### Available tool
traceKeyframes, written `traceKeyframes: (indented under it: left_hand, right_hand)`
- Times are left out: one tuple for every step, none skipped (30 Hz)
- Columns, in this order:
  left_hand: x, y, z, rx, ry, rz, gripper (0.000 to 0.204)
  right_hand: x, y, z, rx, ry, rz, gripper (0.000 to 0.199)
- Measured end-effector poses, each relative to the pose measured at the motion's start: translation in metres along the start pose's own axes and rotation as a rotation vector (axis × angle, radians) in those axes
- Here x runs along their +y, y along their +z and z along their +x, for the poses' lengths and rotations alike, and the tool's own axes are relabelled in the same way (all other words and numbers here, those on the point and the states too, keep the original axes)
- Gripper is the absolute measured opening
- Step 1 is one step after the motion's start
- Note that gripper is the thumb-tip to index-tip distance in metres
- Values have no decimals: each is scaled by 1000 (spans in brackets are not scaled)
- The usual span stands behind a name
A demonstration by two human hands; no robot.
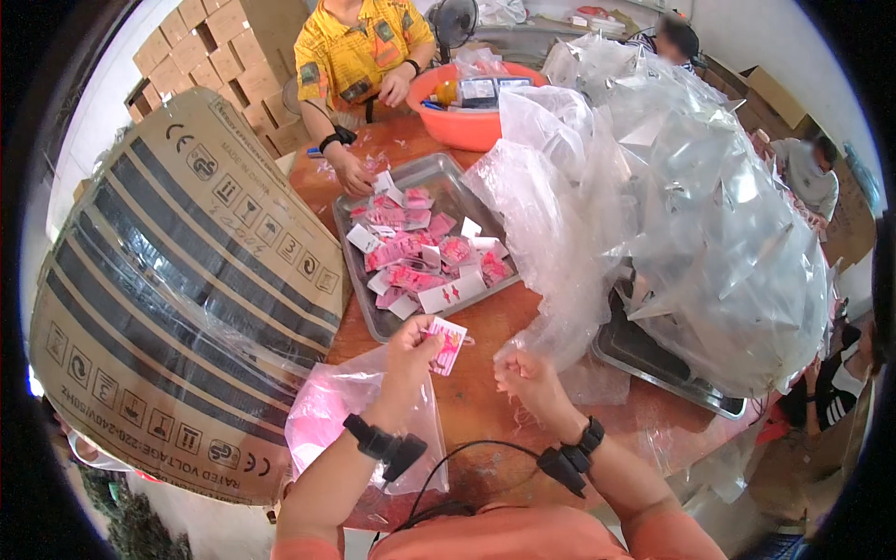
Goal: Manually placing small pink packets into plastic bags and organizing them on a tray.
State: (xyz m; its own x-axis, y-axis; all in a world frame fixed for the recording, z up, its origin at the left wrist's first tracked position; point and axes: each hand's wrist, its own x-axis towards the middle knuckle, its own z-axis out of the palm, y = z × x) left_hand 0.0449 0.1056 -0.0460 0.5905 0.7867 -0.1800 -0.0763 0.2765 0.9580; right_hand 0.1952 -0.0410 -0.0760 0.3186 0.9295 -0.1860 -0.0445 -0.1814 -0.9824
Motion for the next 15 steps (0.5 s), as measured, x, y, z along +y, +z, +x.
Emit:
traceKeyframes:
  left_hand:
    - [8, 0, 6, -4, 16, -3, 12]
    - [14, 0, 12, -12, 35, -2, 12]
    - [19, 1, 18, -20, 53, -2, 13]
    - [18, 3, 23, 10, 60, -3, 14]
    - [14, 5, 27, 7, 82, 6, 15]
    - [11, 10, 29, 2, 109, 13, 15]
    - [6, 13, 31, -2, 136, 21, 16]
    - [-2, 12, 35, 15, 143, 88, 16]
    - [-7, 15, 39, 15, 187, 126, 16]
    - [-9, 18, 44, 18, 230, 165, 16]
    - [-6, 24, 48, 21, 268, 199, 17]
    - [2, 27, 51, 56, 198, 95, 14]
    - [12, 25, 59, 56, 186, 142, 13]
    - [22, 19, 67, 61, 172, 188, 11]
    - [29, 14, 74, 67, 158, 234, 10]
  right_hand:
    - [2, 2, 3, 17, 17, 46, 14]
    - [2, 3, 6, 35, 30, 93, 14]
    - [0, 4, 10, 54, 43, 141, 14]
    - [-5, 5, 16, 94, 17, 169, 13]
    - [-23, 10, 24, 131, -4, 197, 13]
    - [-37, 14, 33, 170, -30, 222, 13]
    - [-44, 17, 45, 192, -85, 197, 12]
    - [-53, 22, 57, 216, -124, 164, 12]
    - [-56, 24, 67, 241, -176, 132, 11]
    - [-44, 26, 86, 279, -235, 121, 14]
    - [-43, 26, 97, 265, -247, 153, 13]
    - [-44, 26, 108, 248, -259, 186, 12]
    - [-46, 24, 119, 230, -271, 218, 12]
    - [-48, 22, 129, 209, -266, 178, 11]
    - [-51, 20, 139, 187, -261, 138, 11]
